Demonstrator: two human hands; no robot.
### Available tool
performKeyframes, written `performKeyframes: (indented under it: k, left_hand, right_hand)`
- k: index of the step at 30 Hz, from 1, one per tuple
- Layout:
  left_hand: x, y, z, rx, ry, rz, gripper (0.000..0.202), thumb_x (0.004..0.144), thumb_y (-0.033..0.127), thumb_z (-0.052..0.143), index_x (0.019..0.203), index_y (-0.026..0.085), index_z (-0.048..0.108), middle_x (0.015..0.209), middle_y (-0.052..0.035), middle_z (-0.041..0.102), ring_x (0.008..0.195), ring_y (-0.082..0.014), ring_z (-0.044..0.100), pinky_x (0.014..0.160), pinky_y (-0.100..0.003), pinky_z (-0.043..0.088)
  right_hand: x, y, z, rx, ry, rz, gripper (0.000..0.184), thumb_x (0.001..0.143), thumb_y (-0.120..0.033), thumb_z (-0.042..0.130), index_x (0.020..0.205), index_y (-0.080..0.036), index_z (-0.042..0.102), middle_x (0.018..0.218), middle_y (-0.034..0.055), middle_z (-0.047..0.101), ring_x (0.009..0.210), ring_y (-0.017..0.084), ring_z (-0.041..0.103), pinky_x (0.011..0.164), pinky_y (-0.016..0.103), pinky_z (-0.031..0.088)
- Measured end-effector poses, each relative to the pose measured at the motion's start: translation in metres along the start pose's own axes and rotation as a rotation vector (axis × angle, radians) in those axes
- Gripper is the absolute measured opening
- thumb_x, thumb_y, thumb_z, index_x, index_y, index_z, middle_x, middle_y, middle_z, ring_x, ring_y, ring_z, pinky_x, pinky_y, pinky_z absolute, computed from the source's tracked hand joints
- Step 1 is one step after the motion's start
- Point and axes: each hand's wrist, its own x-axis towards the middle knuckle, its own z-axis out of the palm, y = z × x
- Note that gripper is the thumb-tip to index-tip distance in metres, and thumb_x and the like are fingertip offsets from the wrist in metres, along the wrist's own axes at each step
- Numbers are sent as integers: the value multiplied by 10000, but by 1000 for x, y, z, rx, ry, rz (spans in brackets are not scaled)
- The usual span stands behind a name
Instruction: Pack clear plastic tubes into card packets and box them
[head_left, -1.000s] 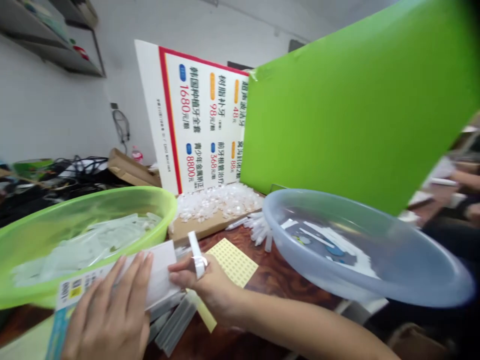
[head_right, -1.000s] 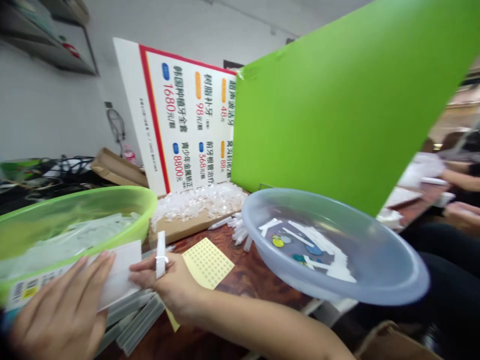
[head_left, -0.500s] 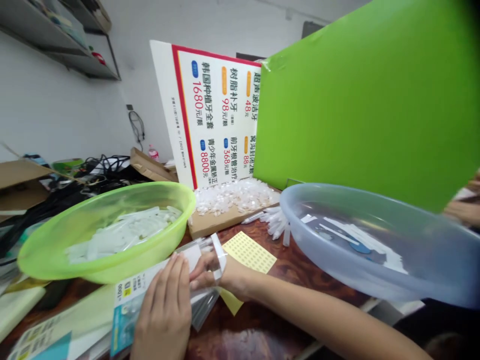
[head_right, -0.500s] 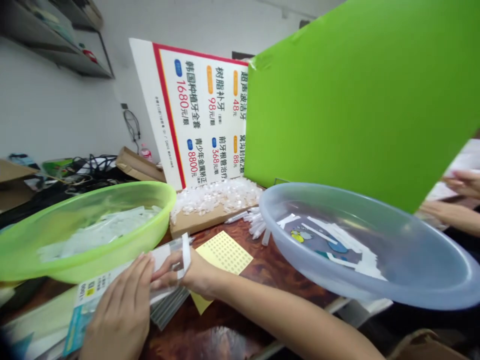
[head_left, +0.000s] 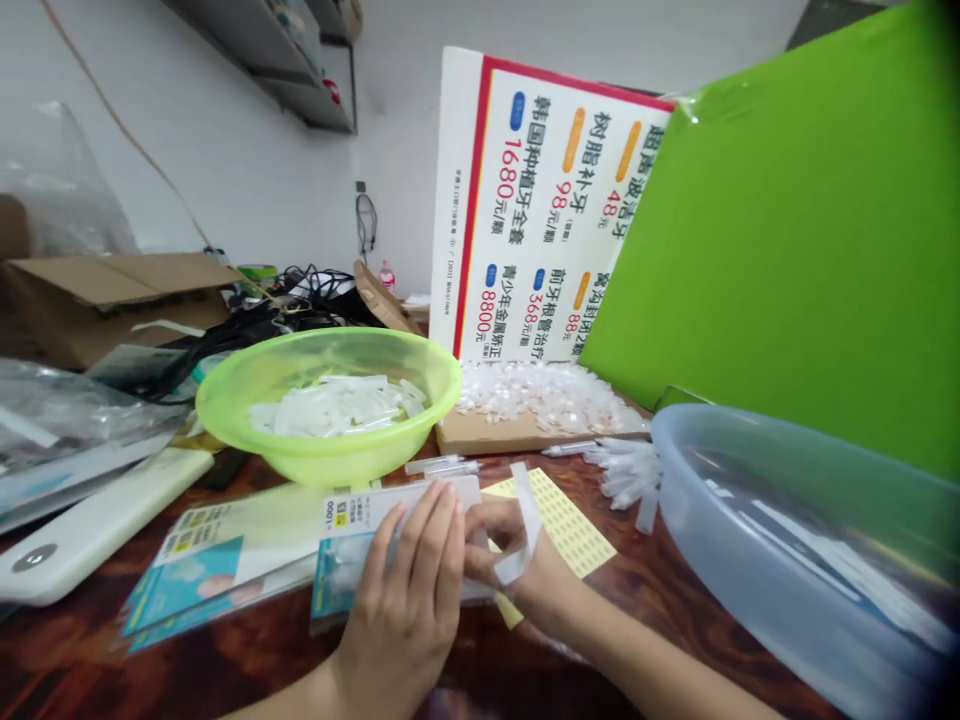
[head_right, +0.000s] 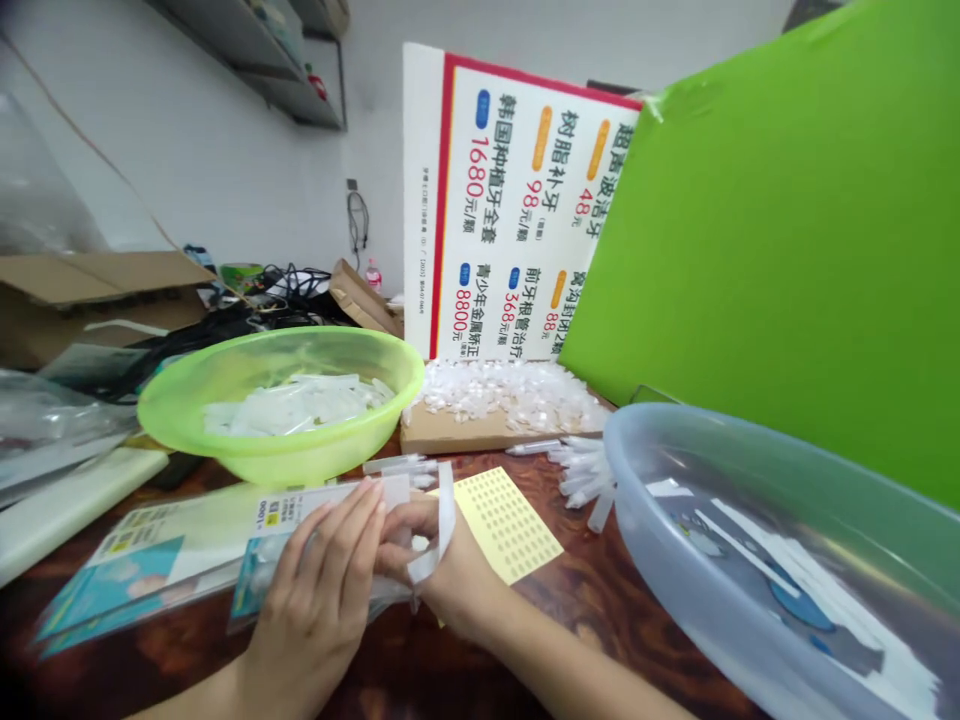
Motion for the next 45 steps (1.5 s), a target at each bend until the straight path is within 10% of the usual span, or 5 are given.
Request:
performKeyframes:
  k: [15,21,31,45]
  left_hand:
    - [0,-5,1,-56,-55,104,430,887,-17,338,1236,9,587,1259,-180,670,1234,-279,576,1045,-404,395]
    - [11,-40,-3,-213,-162,-215,524,877,256,503,1350,30,484,1346,-224,592,1276,-320,522,1044,-458,423]
    - [8,-60,5,-330,-482,50,634,813,151,570,1420,82,398,1485,-218,457,1393,-311,406,1103,-478,406]
    - [12,-34,1,-1,-196,12,371,958,140,400,1264,123,609,1313,-160,643,1243,-343,576,1023,-528,487]
  right_hand:
    - [-3,6,2,-57,-14,10,218,808,-385,699,740,-178,699,661,16,619,647,175,557,674,291,500]
    - [-11,-8,5,-292,159,-97,133,850,-327,650,867,-198,673,759,24,678,621,146,579,570,229,455]
    - [-15,5,7,-444,250,-122,126,819,-300,619,841,-183,662,692,36,676,513,136,556,463,221,416]
    - [-15,15,5,-530,370,-229,160,833,-372,641,784,-238,712,652,44,697,511,186,621,485,265,489]
